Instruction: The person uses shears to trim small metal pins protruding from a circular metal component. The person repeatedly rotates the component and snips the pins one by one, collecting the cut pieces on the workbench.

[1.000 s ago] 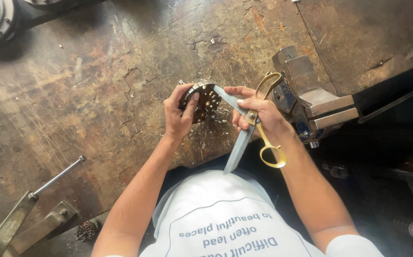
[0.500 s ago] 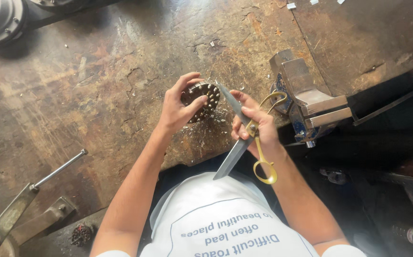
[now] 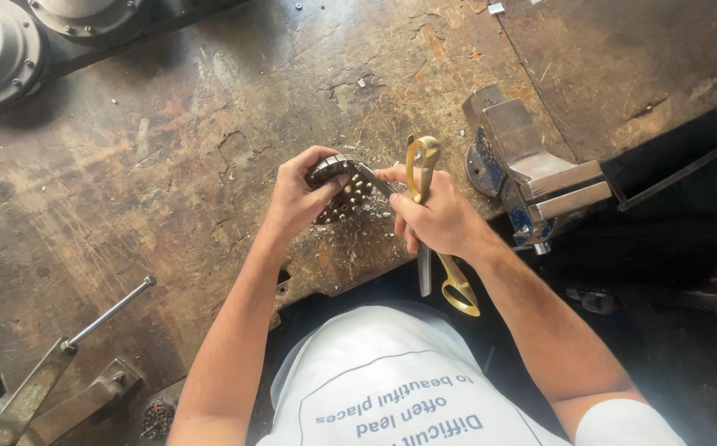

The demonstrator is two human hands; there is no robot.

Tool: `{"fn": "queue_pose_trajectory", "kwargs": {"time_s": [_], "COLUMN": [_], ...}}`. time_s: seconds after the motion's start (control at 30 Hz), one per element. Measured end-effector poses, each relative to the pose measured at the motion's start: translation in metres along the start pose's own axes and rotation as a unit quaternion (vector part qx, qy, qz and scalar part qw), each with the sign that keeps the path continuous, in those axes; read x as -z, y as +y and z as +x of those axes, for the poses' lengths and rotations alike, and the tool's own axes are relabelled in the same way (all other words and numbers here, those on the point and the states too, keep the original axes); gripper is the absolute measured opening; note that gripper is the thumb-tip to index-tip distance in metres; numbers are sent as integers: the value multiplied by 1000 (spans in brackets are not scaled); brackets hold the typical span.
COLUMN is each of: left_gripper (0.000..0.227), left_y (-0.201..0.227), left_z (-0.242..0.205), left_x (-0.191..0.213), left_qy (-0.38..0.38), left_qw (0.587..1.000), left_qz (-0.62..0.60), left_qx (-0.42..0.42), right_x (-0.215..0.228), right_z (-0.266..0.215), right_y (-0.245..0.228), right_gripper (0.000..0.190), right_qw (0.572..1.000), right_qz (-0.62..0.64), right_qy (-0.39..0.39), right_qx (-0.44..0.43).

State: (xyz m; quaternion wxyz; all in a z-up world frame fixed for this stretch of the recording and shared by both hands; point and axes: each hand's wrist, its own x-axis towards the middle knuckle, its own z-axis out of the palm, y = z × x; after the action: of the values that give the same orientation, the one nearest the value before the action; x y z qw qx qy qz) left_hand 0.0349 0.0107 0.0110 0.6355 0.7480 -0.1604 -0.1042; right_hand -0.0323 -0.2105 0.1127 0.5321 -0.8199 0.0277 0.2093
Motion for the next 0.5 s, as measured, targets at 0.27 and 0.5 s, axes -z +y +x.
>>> {"fn": "queue_pose_trajectory", "kwargs": {"time_s": [0.27, 0.5], "left_gripper": [27, 32], "left_y": [-6, -9], "left_z": [0, 2], "left_x": [-1, -6], "left_qy": [-4, 17], "left_qw": [1000, 1000], "left_qz": [11, 9], "left_qx": [20, -8], "right_x": [-8, -7], "right_z": [4, 23], "right_y": [-31, -38], "right_gripper": [48, 45], "right_qw": [996, 995], "right_qz": [-92, -69], "right_qy": [-14, -61], "right_qx": [-15, -39]}}
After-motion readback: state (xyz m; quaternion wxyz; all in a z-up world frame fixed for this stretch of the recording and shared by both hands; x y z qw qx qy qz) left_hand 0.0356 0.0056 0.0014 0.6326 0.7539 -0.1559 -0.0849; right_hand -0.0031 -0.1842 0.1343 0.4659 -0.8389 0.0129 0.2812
